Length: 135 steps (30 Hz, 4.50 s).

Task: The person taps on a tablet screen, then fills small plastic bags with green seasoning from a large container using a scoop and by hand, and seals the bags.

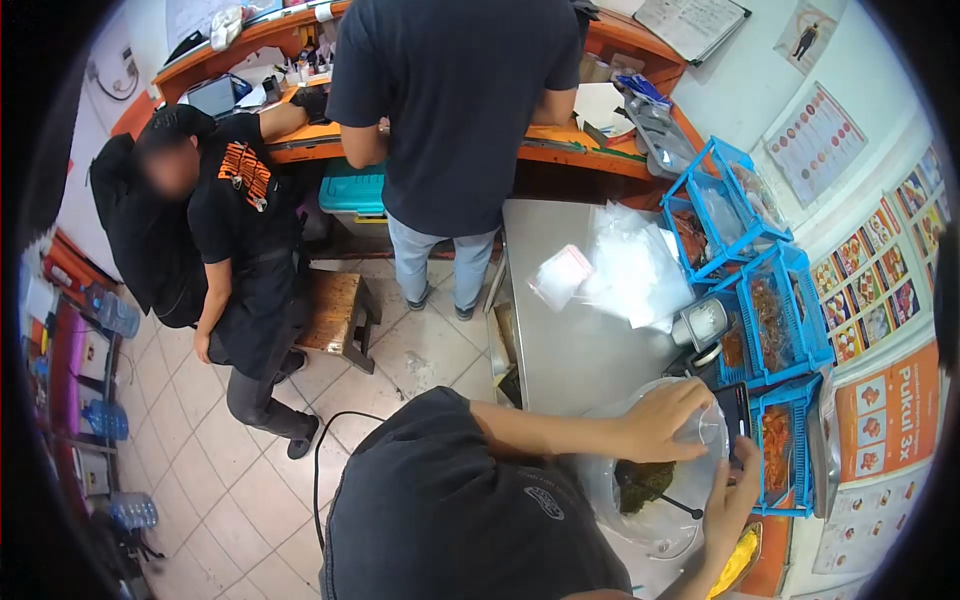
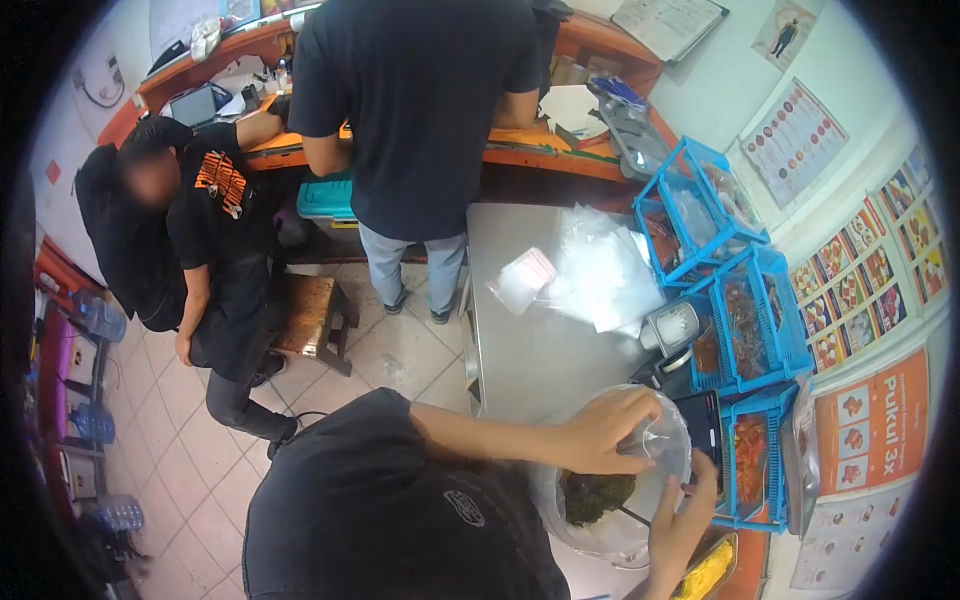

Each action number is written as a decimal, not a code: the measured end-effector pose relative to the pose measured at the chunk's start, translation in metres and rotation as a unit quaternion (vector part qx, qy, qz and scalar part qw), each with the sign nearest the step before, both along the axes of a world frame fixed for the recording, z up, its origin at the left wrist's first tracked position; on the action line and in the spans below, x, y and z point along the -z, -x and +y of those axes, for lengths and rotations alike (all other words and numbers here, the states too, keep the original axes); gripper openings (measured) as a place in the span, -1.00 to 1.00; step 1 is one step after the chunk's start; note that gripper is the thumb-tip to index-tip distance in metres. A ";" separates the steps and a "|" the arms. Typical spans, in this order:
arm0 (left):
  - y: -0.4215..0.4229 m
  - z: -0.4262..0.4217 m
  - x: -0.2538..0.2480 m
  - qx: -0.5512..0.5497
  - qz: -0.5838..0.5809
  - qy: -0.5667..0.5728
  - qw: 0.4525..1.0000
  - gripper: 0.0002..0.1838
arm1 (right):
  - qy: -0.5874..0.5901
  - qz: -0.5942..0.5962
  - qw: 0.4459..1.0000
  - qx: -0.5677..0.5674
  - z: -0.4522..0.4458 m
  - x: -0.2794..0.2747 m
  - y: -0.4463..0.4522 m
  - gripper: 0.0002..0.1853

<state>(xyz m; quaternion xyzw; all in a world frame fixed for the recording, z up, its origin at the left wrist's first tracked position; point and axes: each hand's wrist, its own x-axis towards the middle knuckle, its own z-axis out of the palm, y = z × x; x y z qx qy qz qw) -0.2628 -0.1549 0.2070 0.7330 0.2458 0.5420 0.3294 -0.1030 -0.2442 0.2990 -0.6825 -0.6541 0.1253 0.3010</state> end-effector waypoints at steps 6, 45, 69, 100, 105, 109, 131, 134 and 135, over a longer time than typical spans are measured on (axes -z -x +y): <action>-0.001 0.012 0.022 0.115 -0.027 0.125 0.985 -0.50 | 0.253 -0.367 0.866 -0.227 0.014 0.085 -0.054 -0.78; -0.038 0.030 0.034 0.130 -0.186 0.212 0.950 -0.25 | 0.452 -0.387 0.781 -0.190 0.094 0.079 -0.086 -0.76; -0.009 0.023 0.030 0.179 -0.157 0.166 0.957 -0.57 | 0.248 -0.339 0.906 -0.056 0.053 0.089 -0.050 -0.87; -0.009 0.015 0.028 0.153 -0.105 0.204 0.961 -0.48 | 0.335 -0.336 0.730 -0.492 0.112 0.159 -0.019 -0.79; -0.007 0.014 0.027 0.145 -0.106 0.203 0.963 -0.46 | 0.444 -0.110 0.812 -0.362 0.119 0.164 -0.040 -0.64; -0.010 0.014 0.026 0.136 -0.098 0.198 0.966 -0.48 | 0.526 -0.009 0.812 -0.254 0.106 0.113 -0.046 -0.45; -0.014 0.005 0.008 0.270 0.190 0.204 0.921 -0.42 | 0.186 0.067 0.977 -0.082 -0.008 0.000 -0.094 -0.81; -0.021 0.011 0.025 0.316 0.161 0.275 0.894 -0.42 | 0.130 0.055 0.988 -0.067 -0.011 0.009 -0.088 -0.87; -0.023 0.011 0.027 0.338 0.132 0.318 0.876 -0.44 | 0.107 0.035 0.992 -0.062 -0.012 0.011 -0.083 -0.87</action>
